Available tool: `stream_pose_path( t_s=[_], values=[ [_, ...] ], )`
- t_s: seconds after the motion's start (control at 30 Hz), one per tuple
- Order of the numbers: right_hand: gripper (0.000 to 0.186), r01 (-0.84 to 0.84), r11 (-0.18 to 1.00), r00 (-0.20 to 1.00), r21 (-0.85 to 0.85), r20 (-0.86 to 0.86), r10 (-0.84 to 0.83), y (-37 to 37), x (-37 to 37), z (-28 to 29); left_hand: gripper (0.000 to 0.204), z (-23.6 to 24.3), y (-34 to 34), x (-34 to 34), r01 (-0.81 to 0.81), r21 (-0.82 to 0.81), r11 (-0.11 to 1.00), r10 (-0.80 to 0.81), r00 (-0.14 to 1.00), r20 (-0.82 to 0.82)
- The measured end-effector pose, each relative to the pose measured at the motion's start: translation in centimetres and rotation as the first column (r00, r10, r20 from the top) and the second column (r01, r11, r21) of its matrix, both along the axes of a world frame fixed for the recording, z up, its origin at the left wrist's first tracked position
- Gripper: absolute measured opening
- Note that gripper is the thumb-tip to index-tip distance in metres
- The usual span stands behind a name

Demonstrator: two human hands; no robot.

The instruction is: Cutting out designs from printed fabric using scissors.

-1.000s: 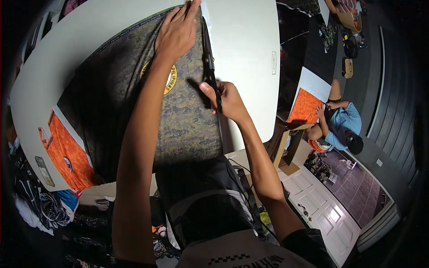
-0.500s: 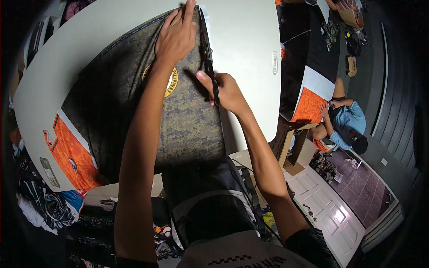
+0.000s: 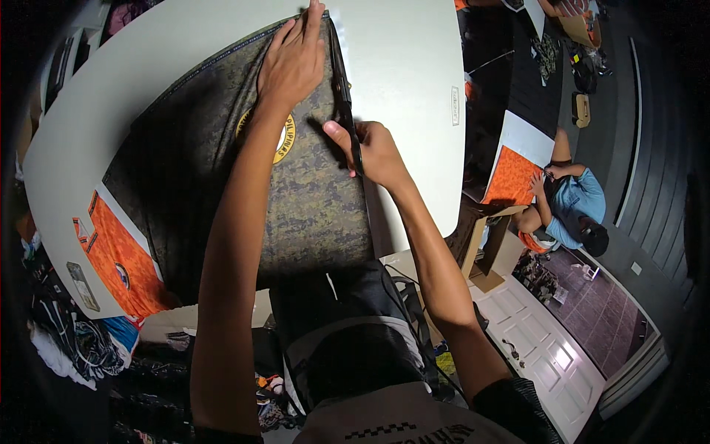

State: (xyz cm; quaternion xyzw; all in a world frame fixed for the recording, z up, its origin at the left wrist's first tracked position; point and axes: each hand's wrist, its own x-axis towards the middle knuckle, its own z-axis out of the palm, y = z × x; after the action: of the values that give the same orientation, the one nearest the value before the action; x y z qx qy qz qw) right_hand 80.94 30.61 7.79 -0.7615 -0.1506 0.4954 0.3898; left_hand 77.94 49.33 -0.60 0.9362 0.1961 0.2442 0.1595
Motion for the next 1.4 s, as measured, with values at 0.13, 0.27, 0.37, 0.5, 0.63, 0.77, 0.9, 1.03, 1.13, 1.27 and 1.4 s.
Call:
stream_pose_path(
  t_s=[0.13,0.27,0.37,0.5,0.63,0.77,0.9,1.03,1.13,1.27,1.4],
  values=[
    [0.055,-0.004,0.998,0.998,0.057,-0.061,0.008,-0.1,0.4,0.0,0.067,-0.2,-0.1,0.2,-0.023,-0.037,0.999,0.022,0.999,-0.040],
    [0.056,-0.002,1.000,0.996,0.013,-0.093,0.004,0.0,0.6,0.3,0.067,-0.2,-0.3,0.0,-0.020,-0.055,0.998,0.019,1.000,-0.020],
    [0.056,-0.008,1.000,0.995,-0.013,-0.096,0.007,0.4,0.7,0.4,0.067,-0.1,-0.3,0.0,-0.017,-0.060,0.998,0.016,1.000,-0.013],
    [0.056,-0.027,0.998,0.997,-0.048,-0.077,0.023,1.0,0.9,0.4,0.067,-0.1,-0.3,0.0,-0.014,-0.057,0.998,0.013,1.000,-0.014],
    [0.056,0.003,1.000,0.999,-0.016,-0.053,-0.003,1.3,1.0,0.3,0.066,0.0,-0.3,0.1,-0.016,-0.035,0.999,0.016,1.000,0.011],
    [0.055,0.000,1.000,0.999,-0.016,-0.044,0.000,1.5,1.0,0.4,0.067,-0.1,-0.1,0.1,-0.014,-0.054,0.998,0.013,1.000,-0.004],
    [0.055,0.006,1.000,1.000,-0.014,0.005,-0.006,1.9,1.2,0.4,0.068,-0.1,-0.1,0.0,-0.011,-0.088,0.996,0.009,0.999,-0.032],
    [0.055,0.085,0.995,0.993,0.043,0.075,-0.088,1.7,2.1,-0.4,0.068,-0.1,-0.3,0.3,-0.008,-0.104,0.995,0.004,0.999,-0.037],
    [0.055,0.235,0.972,0.969,0.018,0.076,-0.235,-0.6,3.5,0.0,0.069,-0.6,-0.1,-0.1,-0.009,-0.107,0.994,0.006,1.000,-0.026],
    [0.052,0.293,0.956,0.941,-0.018,0.182,-0.285,-7.0,3.8,2.5,0.069,0.4,0.0,0.1,0.001,-0.087,0.996,-0.004,0.999,-0.042],
    [0.048,0.213,0.975,0.974,-0.062,0.097,-0.207,-10.7,1.0,4.4,0.068,1.2,-0.4,0.0,0.014,-0.077,0.997,-0.016,1.000,-0.025]
  ],
)
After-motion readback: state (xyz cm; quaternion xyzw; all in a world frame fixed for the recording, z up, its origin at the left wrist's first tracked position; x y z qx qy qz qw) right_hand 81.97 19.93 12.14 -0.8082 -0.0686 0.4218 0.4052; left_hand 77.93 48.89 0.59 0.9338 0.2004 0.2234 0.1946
